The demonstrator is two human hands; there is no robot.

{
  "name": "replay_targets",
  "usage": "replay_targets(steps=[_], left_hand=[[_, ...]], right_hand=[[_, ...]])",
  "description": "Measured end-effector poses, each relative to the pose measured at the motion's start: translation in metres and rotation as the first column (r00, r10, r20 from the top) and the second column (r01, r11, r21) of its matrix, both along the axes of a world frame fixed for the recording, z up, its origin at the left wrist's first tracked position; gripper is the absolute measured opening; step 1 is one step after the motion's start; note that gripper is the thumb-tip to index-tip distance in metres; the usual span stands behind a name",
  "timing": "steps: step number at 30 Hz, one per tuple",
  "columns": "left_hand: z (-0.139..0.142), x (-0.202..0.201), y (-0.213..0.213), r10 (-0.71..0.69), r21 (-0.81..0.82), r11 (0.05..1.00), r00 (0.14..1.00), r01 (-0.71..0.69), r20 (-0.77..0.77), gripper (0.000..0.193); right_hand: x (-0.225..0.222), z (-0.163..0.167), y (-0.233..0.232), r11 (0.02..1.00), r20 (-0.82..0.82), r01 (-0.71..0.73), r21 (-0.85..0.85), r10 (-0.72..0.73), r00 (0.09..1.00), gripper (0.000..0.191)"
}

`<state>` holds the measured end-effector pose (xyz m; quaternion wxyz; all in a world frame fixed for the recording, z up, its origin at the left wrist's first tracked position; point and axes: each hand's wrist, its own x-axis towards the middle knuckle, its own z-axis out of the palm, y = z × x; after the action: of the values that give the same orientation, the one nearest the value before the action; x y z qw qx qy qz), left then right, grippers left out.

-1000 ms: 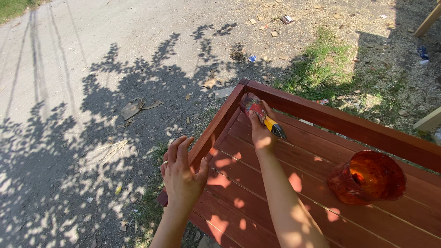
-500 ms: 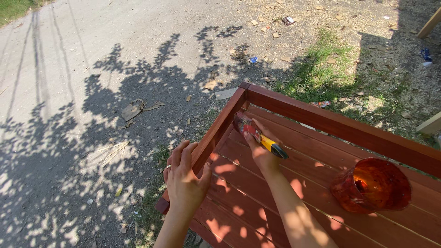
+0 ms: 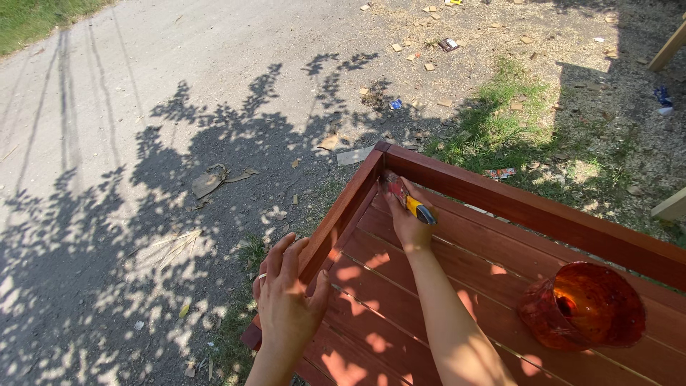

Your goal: The person applies reddish-brown wood stain to a slatted wooden table outdoors. They dip a brush into a stain can, brush the tabletop, rails and edges, and reposition the table to reach different sides while coating the wood surface.

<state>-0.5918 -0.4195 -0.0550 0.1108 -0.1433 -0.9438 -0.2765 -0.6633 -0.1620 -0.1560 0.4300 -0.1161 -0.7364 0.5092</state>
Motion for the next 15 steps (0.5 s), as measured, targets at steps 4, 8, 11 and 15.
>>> replay_targets(steps=[4,8,11,15], left_hand=[[0.003,0.000,-0.005,0.009,0.038,0.999,1.000,-0.008,-0.022,0.059],[0.003,0.001,-0.004,0.003,0.050,0.999,0.998,0.000,-0.059,0.058],[0.003,0.002,-0.003,-0.011,0.076,0.997,0.999,0.014,-0.047,0.059],[0.003,0.003,-0.005,-0.027,0.080,0.996,0.997,0.033,-0.074,0.059]], right_hand=[[-0.013,0.005,0.000,1.000,-0.177,0.004,-0.015,-0.006,0.984,0.039],[-0.009,0.005,0.002,0.983,-0.051,0.121,0.140,-0.115,0.992,0.042],[-0.006,0.009,0.002,0.990,-0.066,0.071,0.122,-0.063,0.996,0.042],[0.000,0.016,-0.016,0.972,0.066,0.127,0.198,-0.142,0.988,0.045]])
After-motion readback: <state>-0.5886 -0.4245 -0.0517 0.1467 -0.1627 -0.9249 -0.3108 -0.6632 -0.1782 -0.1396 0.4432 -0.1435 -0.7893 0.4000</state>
